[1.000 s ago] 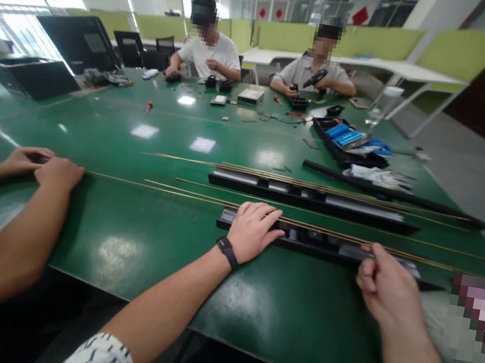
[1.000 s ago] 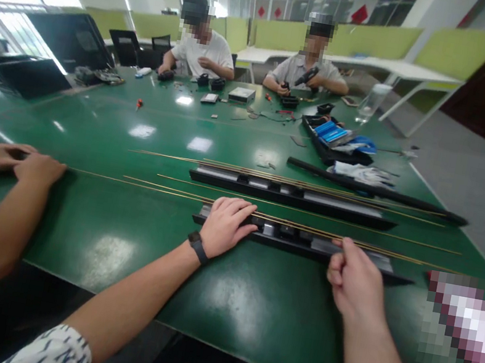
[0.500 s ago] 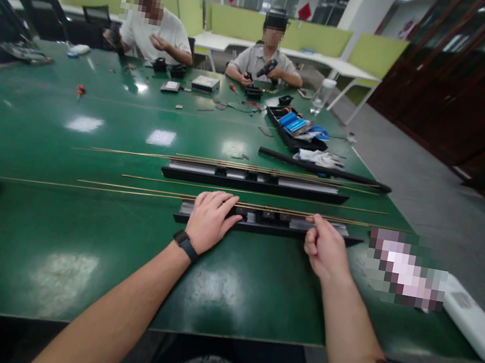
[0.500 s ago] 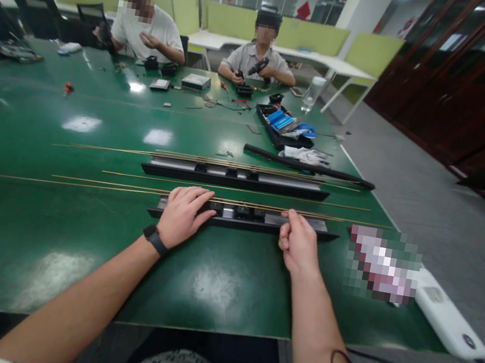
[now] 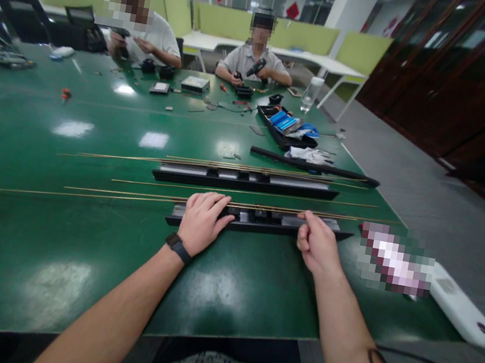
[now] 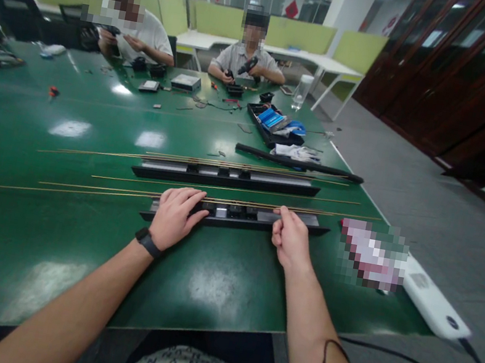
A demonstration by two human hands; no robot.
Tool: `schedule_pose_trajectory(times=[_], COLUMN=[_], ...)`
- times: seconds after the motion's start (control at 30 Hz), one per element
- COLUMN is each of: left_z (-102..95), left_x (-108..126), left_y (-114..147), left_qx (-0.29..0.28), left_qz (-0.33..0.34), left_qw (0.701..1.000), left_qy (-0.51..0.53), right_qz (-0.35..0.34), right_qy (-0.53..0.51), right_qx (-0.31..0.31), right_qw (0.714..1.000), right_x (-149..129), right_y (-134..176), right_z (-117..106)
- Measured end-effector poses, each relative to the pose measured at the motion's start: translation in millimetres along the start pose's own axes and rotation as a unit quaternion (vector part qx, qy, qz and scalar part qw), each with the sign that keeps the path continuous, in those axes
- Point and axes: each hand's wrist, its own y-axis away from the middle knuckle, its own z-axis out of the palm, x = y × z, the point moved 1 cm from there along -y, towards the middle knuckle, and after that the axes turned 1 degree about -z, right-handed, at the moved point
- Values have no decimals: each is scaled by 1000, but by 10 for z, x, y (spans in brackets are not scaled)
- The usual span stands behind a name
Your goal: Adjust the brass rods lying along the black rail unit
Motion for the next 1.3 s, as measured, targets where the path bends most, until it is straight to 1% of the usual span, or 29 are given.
schedule_pose_trajectory(times=[0.37,0.47,0.6,0.67,0.73,0.9,0.97,1.1,1.17,1.23,1.3], left_z=[-25,-23,-19,-16,-14,-10,-13,-25,-29,-32,-35], left_x=[8,2,-1,3,7,8,8,12,15,18,19], left_y=[-6,-4,-1,-3,-5,-2,0,2,3,4,5], left_qx=[3,4,5,3,3,-1,-2,2,3,5,8], left_qz=[4,7,5,3,3,1,2,4,4,5,7], left_qw=[1000,1000,1000,1000,1000,1000,1000,1000,1000,1000,1000], left_qy=[3,1,3,4,6,3,1,1,1,-1,-4], right_qz=[6,-2,-18,-22,-22,-8,-10,-29,-29,-20,-8], right_qy=[-9,-13,-24,-19,-10,3,-5,-30,-32,-25,-15], right_qx=[17,37,85,96,90,51,55,105,120,112,87], right_qw=[1000,999,996,995,996,999,998,994,992,993,996], right_x=[9,-16,-31,-28,-23,-19,-20,-22,-15,-1,11], right_y=[-13,-26,-64,-70,-62,-38,-45,-66,-71,-71,-67], right_z=[-12,-42,-110,-120,-104,-45,-50,-94,-110,-113,-106])
